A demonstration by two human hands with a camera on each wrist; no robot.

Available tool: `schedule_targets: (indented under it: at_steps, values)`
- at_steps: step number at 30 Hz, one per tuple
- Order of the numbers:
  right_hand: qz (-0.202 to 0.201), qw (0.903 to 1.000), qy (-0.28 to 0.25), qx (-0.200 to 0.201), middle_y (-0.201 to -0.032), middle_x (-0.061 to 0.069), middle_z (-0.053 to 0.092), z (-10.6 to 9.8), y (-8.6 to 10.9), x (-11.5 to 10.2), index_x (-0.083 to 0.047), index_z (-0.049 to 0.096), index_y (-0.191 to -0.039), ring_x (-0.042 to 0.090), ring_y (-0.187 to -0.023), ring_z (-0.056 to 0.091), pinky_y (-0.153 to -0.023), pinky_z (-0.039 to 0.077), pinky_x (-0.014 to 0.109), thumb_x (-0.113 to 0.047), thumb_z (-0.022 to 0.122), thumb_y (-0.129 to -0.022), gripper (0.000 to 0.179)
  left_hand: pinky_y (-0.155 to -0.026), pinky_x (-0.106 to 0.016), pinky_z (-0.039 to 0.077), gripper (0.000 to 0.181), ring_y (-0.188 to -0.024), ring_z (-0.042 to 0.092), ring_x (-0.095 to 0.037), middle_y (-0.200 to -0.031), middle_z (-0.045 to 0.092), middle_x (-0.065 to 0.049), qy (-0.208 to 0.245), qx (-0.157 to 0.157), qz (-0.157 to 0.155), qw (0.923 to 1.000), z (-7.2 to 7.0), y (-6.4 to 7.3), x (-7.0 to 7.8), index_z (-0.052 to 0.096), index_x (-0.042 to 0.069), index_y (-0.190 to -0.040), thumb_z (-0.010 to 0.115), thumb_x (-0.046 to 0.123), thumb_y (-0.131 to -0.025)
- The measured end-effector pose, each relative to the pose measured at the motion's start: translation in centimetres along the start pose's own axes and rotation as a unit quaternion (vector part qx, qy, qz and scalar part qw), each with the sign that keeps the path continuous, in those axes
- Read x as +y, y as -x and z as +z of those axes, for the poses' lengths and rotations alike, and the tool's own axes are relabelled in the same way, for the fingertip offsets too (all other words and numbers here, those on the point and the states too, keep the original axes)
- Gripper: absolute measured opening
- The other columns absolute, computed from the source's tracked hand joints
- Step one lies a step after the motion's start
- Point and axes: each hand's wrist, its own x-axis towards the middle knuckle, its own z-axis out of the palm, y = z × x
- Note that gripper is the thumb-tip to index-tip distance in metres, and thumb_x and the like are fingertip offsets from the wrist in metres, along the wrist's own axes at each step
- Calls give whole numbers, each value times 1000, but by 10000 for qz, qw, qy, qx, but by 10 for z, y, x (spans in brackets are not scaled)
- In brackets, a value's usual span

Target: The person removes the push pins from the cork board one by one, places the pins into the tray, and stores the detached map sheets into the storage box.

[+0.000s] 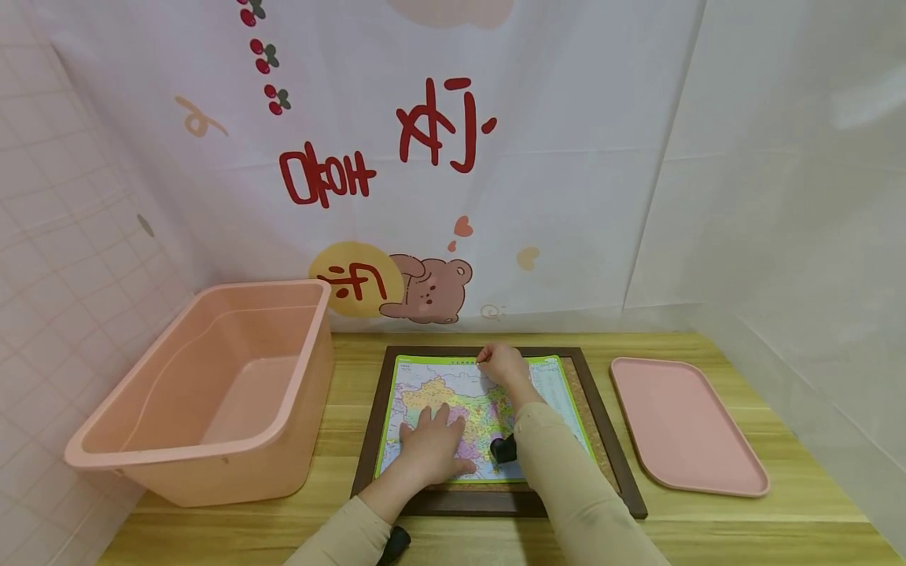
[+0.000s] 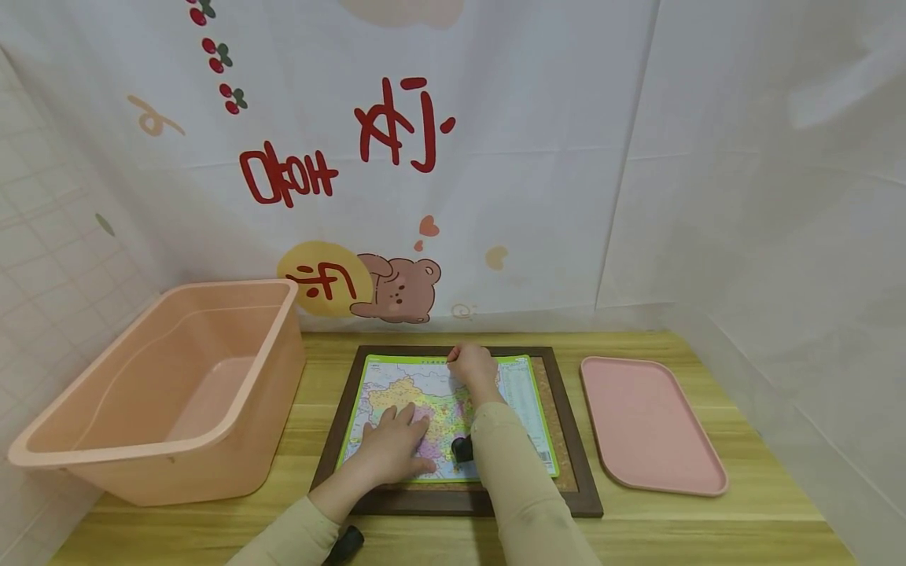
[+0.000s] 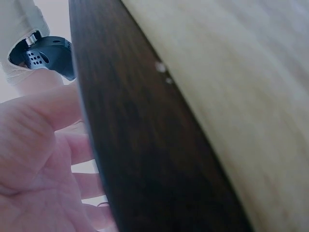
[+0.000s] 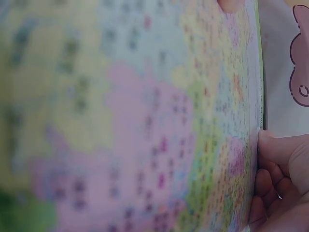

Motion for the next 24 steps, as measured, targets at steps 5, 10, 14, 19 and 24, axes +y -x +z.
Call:
schedule_targets:
  at_steps: [5, 10, 14, 19, 24]
  values:
    - [-7, 10000, -2, 16, -82, -3, 63, 1, 0, 1, -17, 70, -90, 21, -80, 58, -79, 44, 45, -21, 70, -94, 5, -92, -77, 32, 74, -134, 35, -49, -149, 43, -20, -5, 10, 7, 10000, 0, 0, 0, 60, 11, -138, 79, 52, -79]
    - [35, 10000, -65, 48, -83, -3, 63, 2, 0, 1, -17, 70, -91, 21, -80, 58, -79, 44, 45, -21, 70, -94, 5, -92, -77, 32, 74, -135, 35, -49, -149, 43, -20, -2, -10, -8, 10000, 0, 1, 0, 60, 11, -138, 79, 52, -79]
    - [97, 9998, -147, 67, -84, -2, 61, 2, 1, -1, -17, 70, -94, 22, -79, 56, -79, 42, 45, -21, 70, -94, 3, -92, -77, 32, 75, -135, 34, -49, -149, 42, -20, 9, 0, -17, 10000, 0, 0, 1, 59, 11, -138, 79, 52, -79]
    - [67, 9998, -163, 121, -83, -2, 61, 2, 2, -1, -18, 70, -94, 21, -79, 56, -79, 42, 45, -21, 70, -94, 3, -93, -77, 31, 75, -135, 34, -49, -150, 41, -20, 38, -18, -15, 10000, -1, 1, 1, 59, 10, -139, 79, 51, -79]
    - [29, 9998, -160, 150, -82, -1, 62, 3, 2, -1, -18, 69, -90, 22, -77, 57, -81, 42, 47, -20, 70, -94, 5, -93, -77, 31, 75, -135, 34, -49, -149, 41, -20, 43, 2, 4, 10000, 0, 1, 0, 59, 10, -138, 79, 51, -79]
